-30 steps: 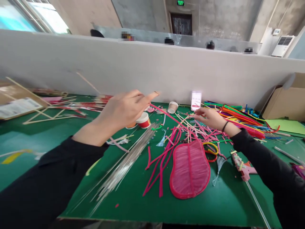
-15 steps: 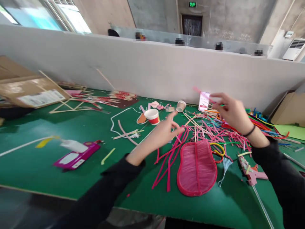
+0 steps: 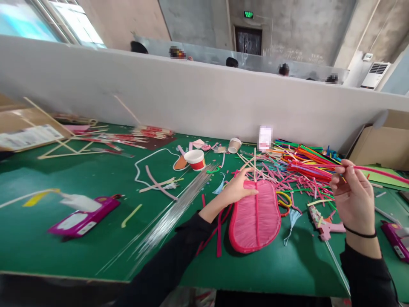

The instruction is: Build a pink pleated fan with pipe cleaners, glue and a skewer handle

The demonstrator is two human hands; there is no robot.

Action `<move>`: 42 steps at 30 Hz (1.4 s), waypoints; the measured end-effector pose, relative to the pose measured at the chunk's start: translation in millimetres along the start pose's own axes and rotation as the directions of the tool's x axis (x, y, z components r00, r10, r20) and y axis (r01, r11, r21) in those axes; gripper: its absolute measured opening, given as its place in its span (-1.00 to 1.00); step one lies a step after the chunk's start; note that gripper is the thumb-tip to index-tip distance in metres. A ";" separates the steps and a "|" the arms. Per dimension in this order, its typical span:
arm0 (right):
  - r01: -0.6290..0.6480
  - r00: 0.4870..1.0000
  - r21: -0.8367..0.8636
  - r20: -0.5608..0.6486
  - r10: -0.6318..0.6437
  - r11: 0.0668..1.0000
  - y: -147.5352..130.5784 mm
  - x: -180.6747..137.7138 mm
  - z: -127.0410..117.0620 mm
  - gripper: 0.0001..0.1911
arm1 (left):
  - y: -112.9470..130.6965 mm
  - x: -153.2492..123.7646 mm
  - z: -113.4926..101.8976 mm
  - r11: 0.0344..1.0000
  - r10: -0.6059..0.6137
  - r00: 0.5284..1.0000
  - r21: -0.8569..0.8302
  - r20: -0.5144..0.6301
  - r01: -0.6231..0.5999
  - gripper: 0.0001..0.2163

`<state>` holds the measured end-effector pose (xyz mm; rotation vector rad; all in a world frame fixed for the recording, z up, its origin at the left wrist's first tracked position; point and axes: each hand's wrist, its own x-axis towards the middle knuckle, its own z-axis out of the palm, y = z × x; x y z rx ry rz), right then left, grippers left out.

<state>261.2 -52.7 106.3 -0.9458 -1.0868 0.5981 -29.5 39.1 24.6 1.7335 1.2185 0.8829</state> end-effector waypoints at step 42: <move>0.212 0.969 -0.463 -0.018 -0.248 0.860 16.5 -61.8 62.1 -0.80 | 52.4 -79.2 31.2 0.841 0.538 0.749 0.191 -0.387 -0.506 -0.29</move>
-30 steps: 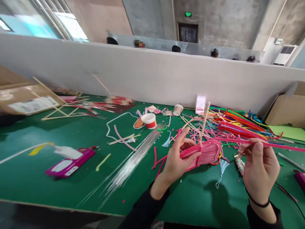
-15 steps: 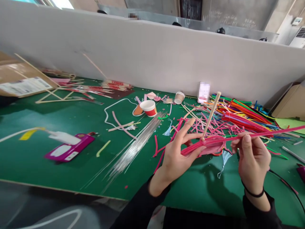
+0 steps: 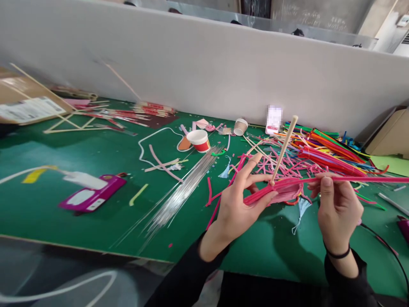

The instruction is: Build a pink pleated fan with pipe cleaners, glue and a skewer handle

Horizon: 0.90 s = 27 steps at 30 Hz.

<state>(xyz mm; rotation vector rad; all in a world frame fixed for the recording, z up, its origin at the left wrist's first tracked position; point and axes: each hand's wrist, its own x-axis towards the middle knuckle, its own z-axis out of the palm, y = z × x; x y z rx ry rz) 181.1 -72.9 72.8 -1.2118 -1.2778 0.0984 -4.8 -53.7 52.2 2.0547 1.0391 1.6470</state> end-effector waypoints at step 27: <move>0.384 0.922 -0.151 0.120 -0.368 0.911 -13.2 4.6 -4.7 -0.79 | 14.8 7.2 0.4 0.982 -0.142 0.987 0.111 -0.070 0.149 -0.43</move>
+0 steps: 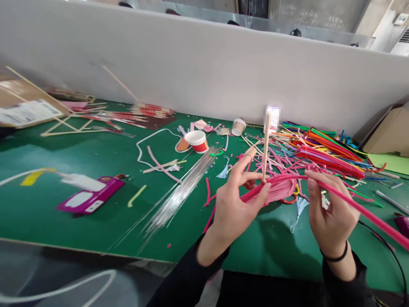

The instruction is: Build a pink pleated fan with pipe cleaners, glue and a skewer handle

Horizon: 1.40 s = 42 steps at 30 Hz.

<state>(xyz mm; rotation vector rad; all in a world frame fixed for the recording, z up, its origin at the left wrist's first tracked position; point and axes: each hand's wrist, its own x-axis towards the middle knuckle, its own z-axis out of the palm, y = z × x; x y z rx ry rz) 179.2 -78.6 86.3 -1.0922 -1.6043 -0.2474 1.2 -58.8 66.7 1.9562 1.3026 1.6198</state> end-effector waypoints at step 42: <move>0.157 0.988 0.081 -0.018 -0.156 0.984 3.8 -28.7 18.0 -0.58 | -2.6 2.4 -1.4 0.997 -0.081 0.996 -0.006 -0.030 0.081 -0.46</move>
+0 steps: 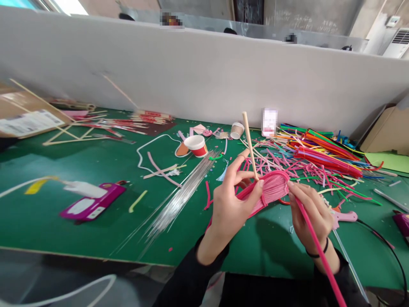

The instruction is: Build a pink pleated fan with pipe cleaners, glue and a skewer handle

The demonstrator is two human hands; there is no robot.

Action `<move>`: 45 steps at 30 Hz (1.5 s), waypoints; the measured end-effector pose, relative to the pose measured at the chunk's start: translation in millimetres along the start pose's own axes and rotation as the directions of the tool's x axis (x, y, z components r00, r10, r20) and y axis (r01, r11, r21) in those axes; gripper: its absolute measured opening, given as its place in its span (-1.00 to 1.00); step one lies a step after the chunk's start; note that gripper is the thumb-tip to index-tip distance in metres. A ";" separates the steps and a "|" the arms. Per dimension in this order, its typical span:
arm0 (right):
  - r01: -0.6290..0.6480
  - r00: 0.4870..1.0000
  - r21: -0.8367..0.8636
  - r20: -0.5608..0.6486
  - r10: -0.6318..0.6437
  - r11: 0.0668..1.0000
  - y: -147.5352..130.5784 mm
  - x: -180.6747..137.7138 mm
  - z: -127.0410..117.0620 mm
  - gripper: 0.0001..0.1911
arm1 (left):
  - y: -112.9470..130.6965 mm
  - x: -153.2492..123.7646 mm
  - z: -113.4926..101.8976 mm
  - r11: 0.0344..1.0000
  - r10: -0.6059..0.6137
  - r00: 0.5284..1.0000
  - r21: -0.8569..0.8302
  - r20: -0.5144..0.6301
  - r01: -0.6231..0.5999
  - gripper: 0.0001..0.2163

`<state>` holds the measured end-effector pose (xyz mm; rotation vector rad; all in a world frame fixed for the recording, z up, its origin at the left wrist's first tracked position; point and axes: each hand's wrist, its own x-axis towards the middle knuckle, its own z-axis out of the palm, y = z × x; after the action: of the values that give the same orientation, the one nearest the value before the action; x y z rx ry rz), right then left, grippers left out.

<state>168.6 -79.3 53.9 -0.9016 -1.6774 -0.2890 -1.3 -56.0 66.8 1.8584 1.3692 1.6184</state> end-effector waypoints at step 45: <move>-0.057 0.997 0.194 0.054 0.048 0.979 6.2 -10.3 -6.8 -0.49 | 4.2 20.4 -21.7 0.998 -0.044 0.987 0.043 0.153 0.038 -0.84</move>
<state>178.4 -83.5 45.0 -0.8095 -1.6912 -0.0651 -20.8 -48.8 88.5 1.9212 1.3735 1.4053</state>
